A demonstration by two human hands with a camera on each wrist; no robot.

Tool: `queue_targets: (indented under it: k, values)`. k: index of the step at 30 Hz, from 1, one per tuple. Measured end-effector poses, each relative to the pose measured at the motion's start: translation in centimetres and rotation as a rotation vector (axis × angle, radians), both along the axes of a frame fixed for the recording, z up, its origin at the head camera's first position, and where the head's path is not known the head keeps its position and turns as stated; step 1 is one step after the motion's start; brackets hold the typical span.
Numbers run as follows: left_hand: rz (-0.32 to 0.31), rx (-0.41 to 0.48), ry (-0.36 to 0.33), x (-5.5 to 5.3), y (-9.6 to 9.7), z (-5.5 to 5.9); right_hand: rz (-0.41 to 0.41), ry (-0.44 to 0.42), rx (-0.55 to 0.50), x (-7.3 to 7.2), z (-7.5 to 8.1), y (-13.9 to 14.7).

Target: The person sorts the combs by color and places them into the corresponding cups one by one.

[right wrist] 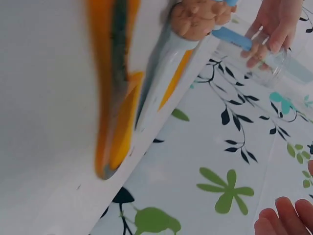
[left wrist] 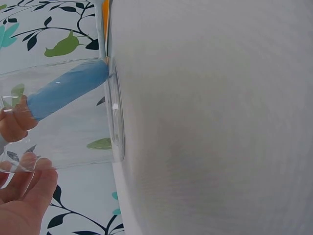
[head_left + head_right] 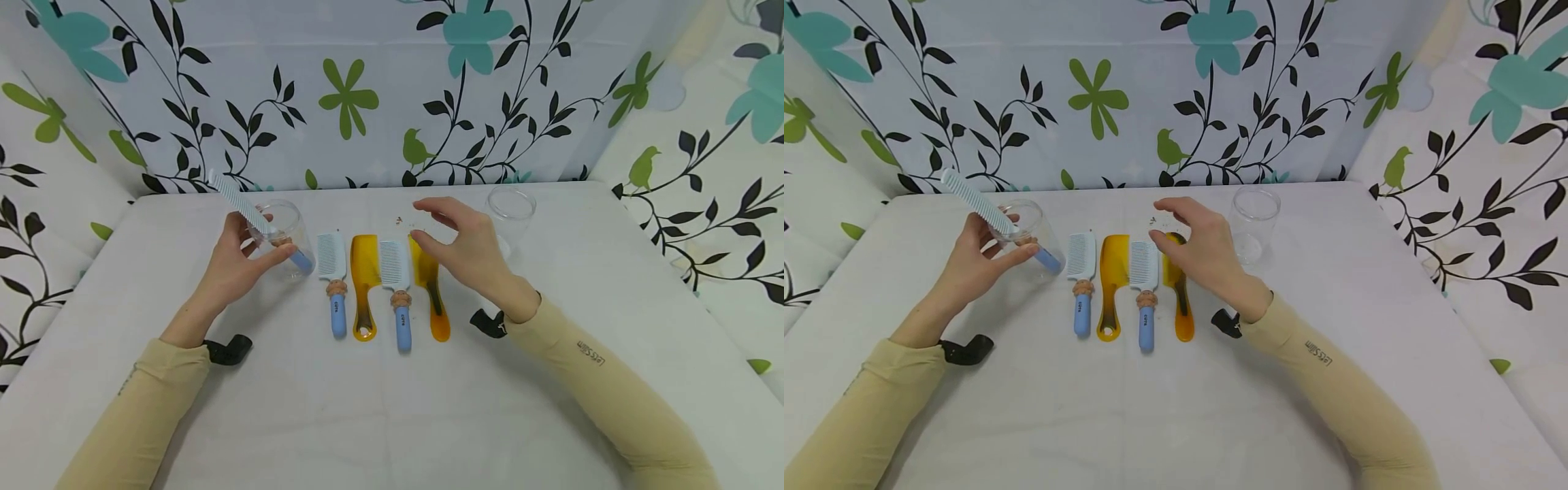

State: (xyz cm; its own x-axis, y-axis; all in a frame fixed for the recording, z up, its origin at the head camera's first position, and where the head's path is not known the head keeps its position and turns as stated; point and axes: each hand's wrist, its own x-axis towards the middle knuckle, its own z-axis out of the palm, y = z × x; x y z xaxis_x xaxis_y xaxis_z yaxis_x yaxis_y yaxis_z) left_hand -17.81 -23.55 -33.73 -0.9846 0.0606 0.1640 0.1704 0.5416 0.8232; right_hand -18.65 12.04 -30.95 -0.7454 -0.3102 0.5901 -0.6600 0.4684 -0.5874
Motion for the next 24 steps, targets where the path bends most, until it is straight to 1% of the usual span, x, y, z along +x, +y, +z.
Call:
queue_targets:
  k: [6,12,16,18,20,22,24]
  values:
    - [-0.001,-0.003,0.003,-0.1,0.1,0.1,-0.065,0.059,0.006,0.4,-0.1,2.5]
    - [-0.005,0.003,0.005,-0.2,0.1,0.0,-0.167,0.131,0.015,0.2,-0.1,5.2]
    - [0.003,0.003,-0.007,-0.2,-0.1,-0.1,-0.226,0.129,-0.007,-0.3,0.3,6.9]
    - [0.009,0.004,-0.012,-0.2,-0.1,-0.2,-0.252,0.094,-0.013,-0.7,0.5,7.8]
    - [0.012,0.005,-0.015,-0.3,-0.1,-0.2,-0.269,0.029,-0.028,-1.3,0.5,8.7]
    - [0.012,0.007,-0.011,-0.3,-0.1,-0.3,-0.27,-0.062,-0.054,-1.9,0.3,9.6]
    - [0.012,0.009,-0.008,-0.3,-0.1,-0.3,-0.252,-0.164,-0.1,-2.4,0.0,10.5]
